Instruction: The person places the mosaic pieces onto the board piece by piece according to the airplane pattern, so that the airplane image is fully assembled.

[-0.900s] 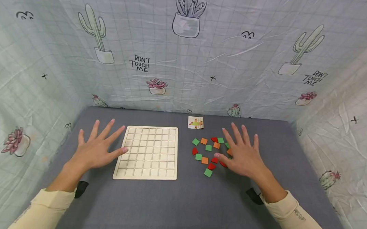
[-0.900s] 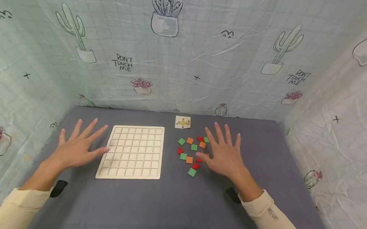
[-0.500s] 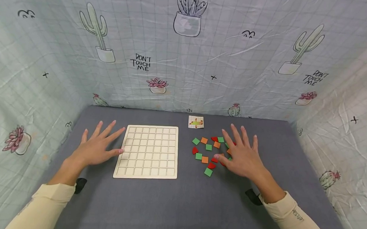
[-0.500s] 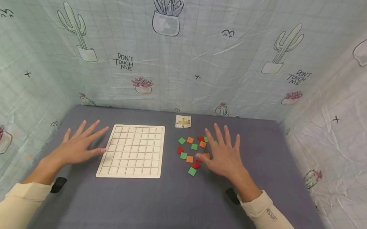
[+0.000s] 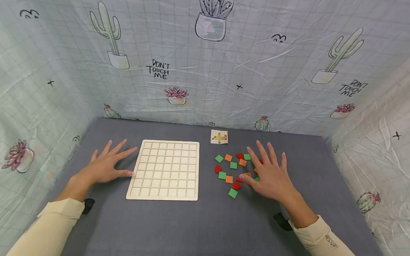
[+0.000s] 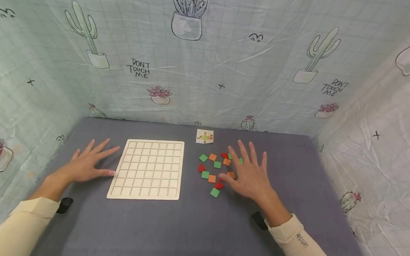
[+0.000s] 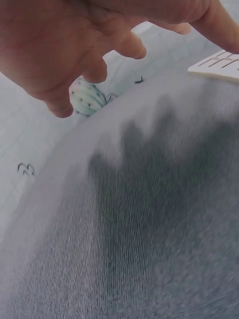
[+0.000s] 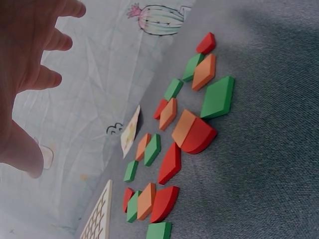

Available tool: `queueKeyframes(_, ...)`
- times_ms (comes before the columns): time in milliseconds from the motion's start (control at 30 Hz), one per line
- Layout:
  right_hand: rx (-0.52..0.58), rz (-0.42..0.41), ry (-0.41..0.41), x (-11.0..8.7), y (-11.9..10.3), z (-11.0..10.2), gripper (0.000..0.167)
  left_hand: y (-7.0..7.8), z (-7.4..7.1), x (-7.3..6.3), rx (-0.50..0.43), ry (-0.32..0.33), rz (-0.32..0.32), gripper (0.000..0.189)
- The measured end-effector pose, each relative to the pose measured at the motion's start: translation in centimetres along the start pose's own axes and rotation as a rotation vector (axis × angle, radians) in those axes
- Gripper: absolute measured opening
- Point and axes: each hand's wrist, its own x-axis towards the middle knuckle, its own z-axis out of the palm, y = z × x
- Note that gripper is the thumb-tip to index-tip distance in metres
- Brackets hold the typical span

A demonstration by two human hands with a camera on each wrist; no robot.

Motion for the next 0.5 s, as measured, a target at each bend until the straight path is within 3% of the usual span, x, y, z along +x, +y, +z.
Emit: queueKeyframes(500, 0.014, -0.042, 0.003, 0.5, 1.4, 1.2, 0.087, -1.4, 1.3, 1.0, -0.011, -0.069, -0.040, 0.094)
